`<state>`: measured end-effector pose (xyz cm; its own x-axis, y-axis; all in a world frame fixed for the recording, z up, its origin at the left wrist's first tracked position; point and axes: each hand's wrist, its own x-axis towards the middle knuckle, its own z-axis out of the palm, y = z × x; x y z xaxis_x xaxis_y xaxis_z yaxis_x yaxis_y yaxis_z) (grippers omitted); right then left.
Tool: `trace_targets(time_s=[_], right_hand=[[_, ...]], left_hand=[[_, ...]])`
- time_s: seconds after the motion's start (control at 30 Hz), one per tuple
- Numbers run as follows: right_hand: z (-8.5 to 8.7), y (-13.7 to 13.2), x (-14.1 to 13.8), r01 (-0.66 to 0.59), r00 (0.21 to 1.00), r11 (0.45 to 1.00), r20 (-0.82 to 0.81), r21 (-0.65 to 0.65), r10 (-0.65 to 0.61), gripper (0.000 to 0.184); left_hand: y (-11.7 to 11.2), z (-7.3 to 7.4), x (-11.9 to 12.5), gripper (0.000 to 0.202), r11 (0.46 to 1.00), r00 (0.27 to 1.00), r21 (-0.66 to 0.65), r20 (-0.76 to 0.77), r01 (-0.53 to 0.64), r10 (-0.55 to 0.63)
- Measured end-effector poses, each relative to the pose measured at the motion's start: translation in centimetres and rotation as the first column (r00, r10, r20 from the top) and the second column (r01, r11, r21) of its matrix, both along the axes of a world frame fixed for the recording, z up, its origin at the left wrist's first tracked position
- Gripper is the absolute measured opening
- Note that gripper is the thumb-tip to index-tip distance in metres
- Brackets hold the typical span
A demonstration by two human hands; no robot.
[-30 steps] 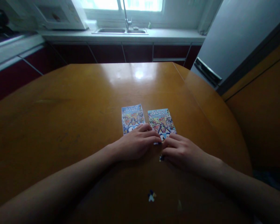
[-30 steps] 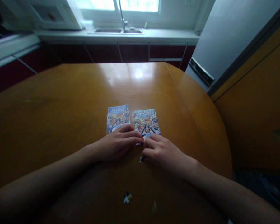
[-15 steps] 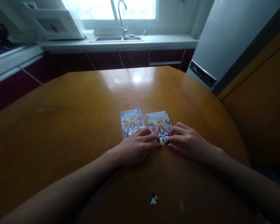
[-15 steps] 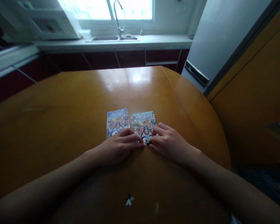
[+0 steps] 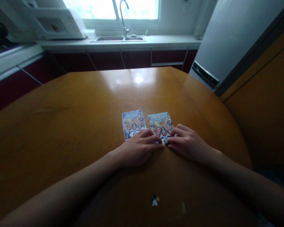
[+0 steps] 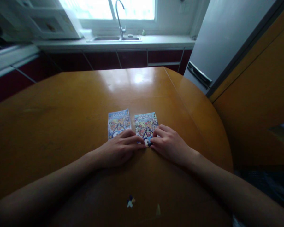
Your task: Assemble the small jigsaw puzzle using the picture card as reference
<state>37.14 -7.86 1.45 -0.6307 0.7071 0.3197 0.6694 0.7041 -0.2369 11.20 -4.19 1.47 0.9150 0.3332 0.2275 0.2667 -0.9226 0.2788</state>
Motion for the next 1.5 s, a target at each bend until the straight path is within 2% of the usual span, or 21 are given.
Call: trace_targets(time_s=[0.4, 0.63, 0.97, 1.1, 1.2, 1.27, 1.37, 1.5], right_hand=[[0.0, 0.0, 0.0, -0.022, 0.998, 1.0, -0.066, -0.021, 0.021, 0.017], [0.1, 0.0, 0.0, -0.017, 0.998, 0.999, -0.054, -0.041, 0.014, 0.021], [1.6, -0.6, -0.1, -0.023, 1.0, 0.986, 0.001, -0.166, 0.023, 0.018], [1.7, -0.5, 0.1, -0.002, 0.991, 0.966, -0.129, -0.257, -0.032, 0.017], [2.0, -1.1, -0.4, 0.038, 0.949, 0.967, -0.293, -0.252, -0.114, 0.014], [2.1, -2.4, -1.2, -0.032, 0.942, 0.971, -0.332, -0.236, -0.05, 0.01], [1.8, -5.2, -3.1, -0.253, 0.948, 0.937, -0.256, -0.241, 0.19, 0.01], [0.9, -7.8, -4.9, -0.32, 0.947, 0.902, -0.135, -0.289, 0.292, 0.013]], left_hand=[[-0.1, 0.0, 0.1, 0.039, 1.0, 1.0, 0.028, 0.024, 0.005, -0.005], [-0.5, 0.0, 0.3, 0.041, 0.995, 0.999, 0.096, -0.043, -0.014, 0.019], [-0.9, 0.2, 0.5, 0.042, 0.994, 0.993, 0.093, -0.097, -0.054, 0.063], [-0.9, 0.4, 0.8, 0.041, 0.993, 0.994, 0.113, -0.096, -0.041, 0.052], [-1.0, 0.5, 1.0, 0.038, 0.992, 0.994, 0.119, -0.096, -0.048, 0.06], [-1.1, 0.5, 1.0, 0.035, 0.992, 0.994, 0.114, -0.093, -0.048, 0.059], [-1.2, 0.4, 1.0, 0.034, 0.994, 0.995, 0.102, -0.084, -0.045, 0.054], [-1.2, 0.2, 0.9, 0.039, 0.992, 0.995, 0.114, -0.085, -0.046, 0.056]])
